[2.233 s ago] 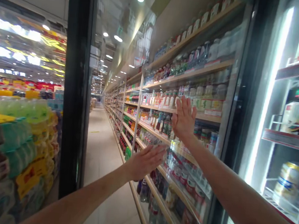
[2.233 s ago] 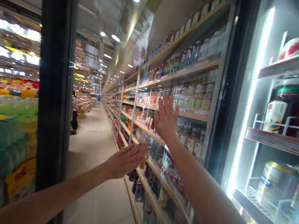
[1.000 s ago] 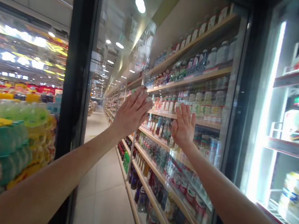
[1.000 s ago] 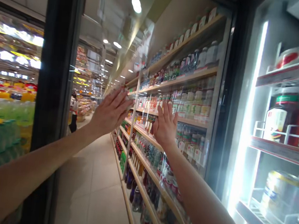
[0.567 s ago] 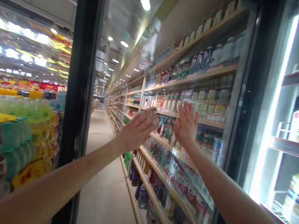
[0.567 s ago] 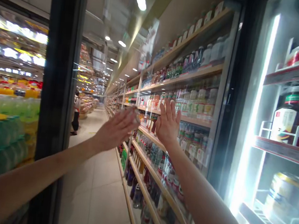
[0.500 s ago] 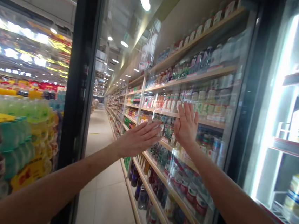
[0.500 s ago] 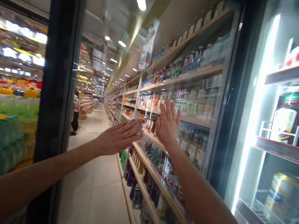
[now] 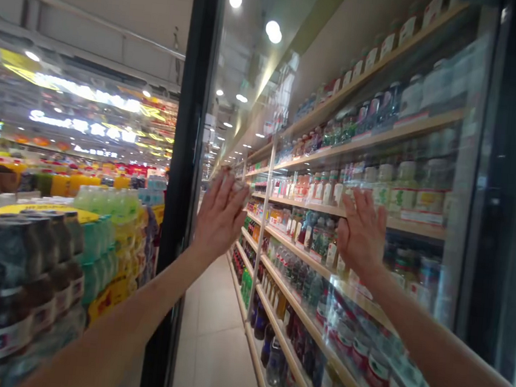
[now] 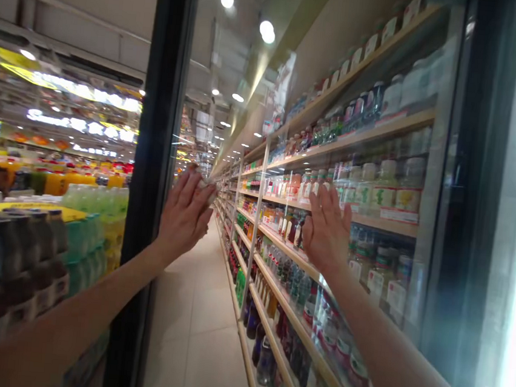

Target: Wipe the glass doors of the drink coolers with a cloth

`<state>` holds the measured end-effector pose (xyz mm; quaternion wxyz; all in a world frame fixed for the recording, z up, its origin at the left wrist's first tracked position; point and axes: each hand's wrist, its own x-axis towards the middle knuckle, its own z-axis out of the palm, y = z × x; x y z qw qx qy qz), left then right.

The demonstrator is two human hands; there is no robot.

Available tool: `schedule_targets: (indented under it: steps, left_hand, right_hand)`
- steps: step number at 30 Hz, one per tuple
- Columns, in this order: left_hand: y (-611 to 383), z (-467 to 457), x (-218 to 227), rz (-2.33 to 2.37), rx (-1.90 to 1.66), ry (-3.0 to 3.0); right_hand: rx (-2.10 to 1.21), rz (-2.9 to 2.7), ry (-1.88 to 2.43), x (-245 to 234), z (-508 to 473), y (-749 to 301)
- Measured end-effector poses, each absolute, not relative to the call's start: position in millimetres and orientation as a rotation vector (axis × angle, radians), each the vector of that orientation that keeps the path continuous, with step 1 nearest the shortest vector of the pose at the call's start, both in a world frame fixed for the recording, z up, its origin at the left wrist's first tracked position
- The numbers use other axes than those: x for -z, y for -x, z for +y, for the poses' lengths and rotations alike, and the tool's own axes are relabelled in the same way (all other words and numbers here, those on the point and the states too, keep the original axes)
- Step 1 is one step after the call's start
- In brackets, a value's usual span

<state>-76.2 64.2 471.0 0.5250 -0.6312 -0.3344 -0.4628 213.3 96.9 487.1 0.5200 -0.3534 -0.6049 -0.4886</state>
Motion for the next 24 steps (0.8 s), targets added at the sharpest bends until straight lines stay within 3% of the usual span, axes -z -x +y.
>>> schedule_targets:
  steps: [2, 6, 11, 15, 17, 22, 24]
  left_hand:
    - [80.6, 60.0, -448.0, -0.784, 1.063, 1.54]
    - [87.6, 55.5, -405.2, -0.487, 0.572, 1.748]
    - [101.2, 61.4, -405.5, -0.782, 0.958, 1.573]
    - [72.4, 63.0, -384.7, -0.478, 0.599, 1.807]
    - [55.2, 64.9, -390.7, -0.393, 0.512, 1.846]
    - [24.3, 76.4, -446.7, -0.831, 1.043, 1.601]
    - [4.4, 78.5, -438.5, -0.741, 0.978, 1.665]
  right_hand:
    - [1.175, -1.45, 0.835, -487.0, 98.3, -213.2]
    - [1.191, -1.435, 0.829, -487.4, 99.8, -212.1]
    - [1.199, -1.431, 0.838, -487.5, 100.6, -210.7]
    - [1.183, -1.422, 0.862, -486.7, 101.9, -207.9]
    - [1.184, -1.424, 0.867, -486.4, 102.0, -207.0]
    - [1.22, -1.545, 0.916, -491.1, 96.0, -221.9]
    - [1.285, -1.672, 0.928, -495.2, 92.4, -235.2]
